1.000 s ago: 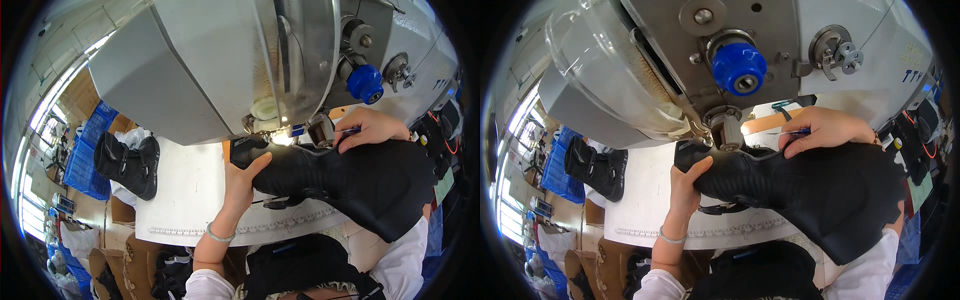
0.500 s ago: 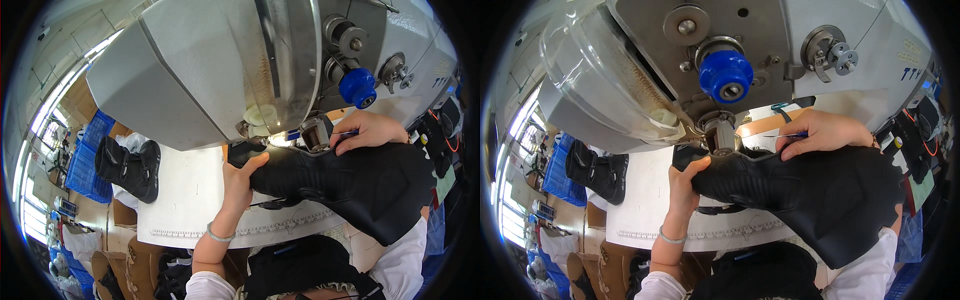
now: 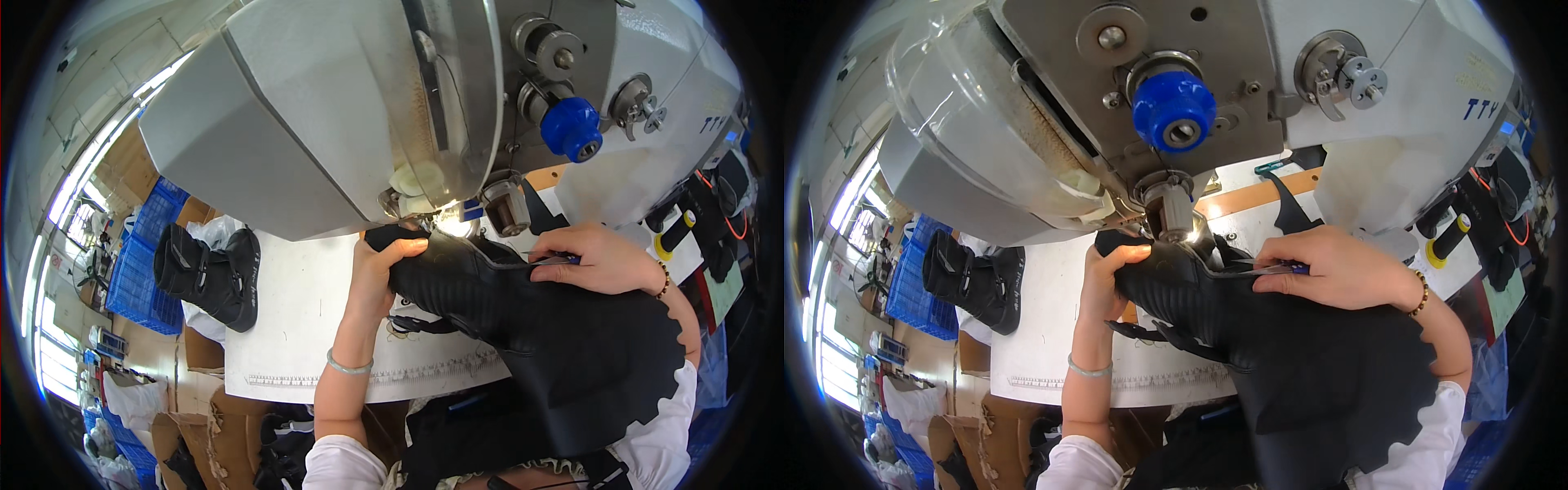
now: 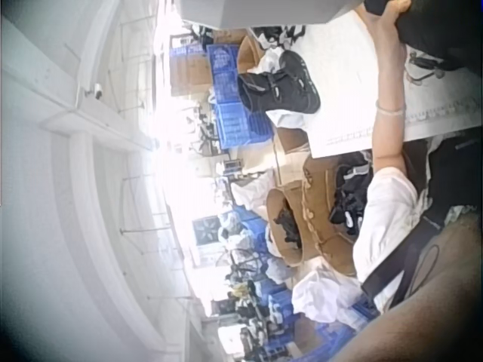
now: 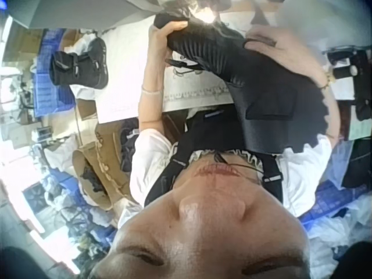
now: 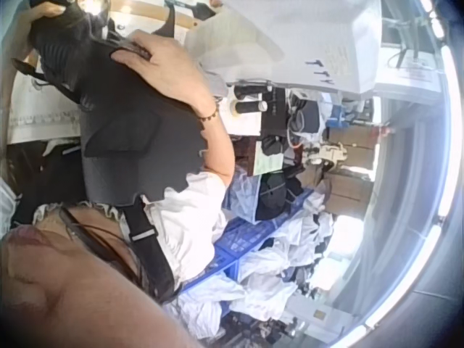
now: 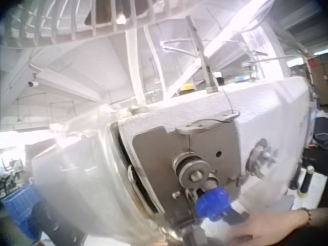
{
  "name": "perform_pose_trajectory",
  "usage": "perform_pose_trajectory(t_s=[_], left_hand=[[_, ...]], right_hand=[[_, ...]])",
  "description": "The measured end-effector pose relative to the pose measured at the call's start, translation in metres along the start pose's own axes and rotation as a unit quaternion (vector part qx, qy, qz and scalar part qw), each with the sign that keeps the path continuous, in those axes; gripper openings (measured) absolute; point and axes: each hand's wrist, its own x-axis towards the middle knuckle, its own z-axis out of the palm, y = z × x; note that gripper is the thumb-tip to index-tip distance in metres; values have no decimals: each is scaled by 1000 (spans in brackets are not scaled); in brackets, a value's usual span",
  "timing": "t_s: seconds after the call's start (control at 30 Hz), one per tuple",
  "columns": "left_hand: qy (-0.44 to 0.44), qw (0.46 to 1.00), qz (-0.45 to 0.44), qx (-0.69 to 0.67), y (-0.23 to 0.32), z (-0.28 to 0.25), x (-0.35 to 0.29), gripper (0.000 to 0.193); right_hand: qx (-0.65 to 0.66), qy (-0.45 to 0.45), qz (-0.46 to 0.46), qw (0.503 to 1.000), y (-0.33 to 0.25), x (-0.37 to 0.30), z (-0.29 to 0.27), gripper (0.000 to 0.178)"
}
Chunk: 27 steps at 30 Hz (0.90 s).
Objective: The person trims threads on a shoe upper using snips, places the upper into a bin, and presses buttons on the sewing machine control panel. Then, the person takes another shoe upper from the bin and sews it using the sewing machine.
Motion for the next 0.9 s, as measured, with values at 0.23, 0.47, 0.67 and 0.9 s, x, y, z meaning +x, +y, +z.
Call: perform_pose_trajectory(t_s=[0.23,0.47,0.67,0.9], left_hand=[[-31,999,-5,21,4,-5,3,16],[56,997,15,45,-16,-14,-3,26],[36,998,46,-30,-21,-22,7,24],[50,998,40,-24,-11,-17,12,16]], right_hand=[[35,22,16,999,5,1,9,27],[18,30,58,998,-10,-5,19,27],[25,71,50,996,-23,-1,50,26],[41,128,20,991,-23,-2,67,22]])
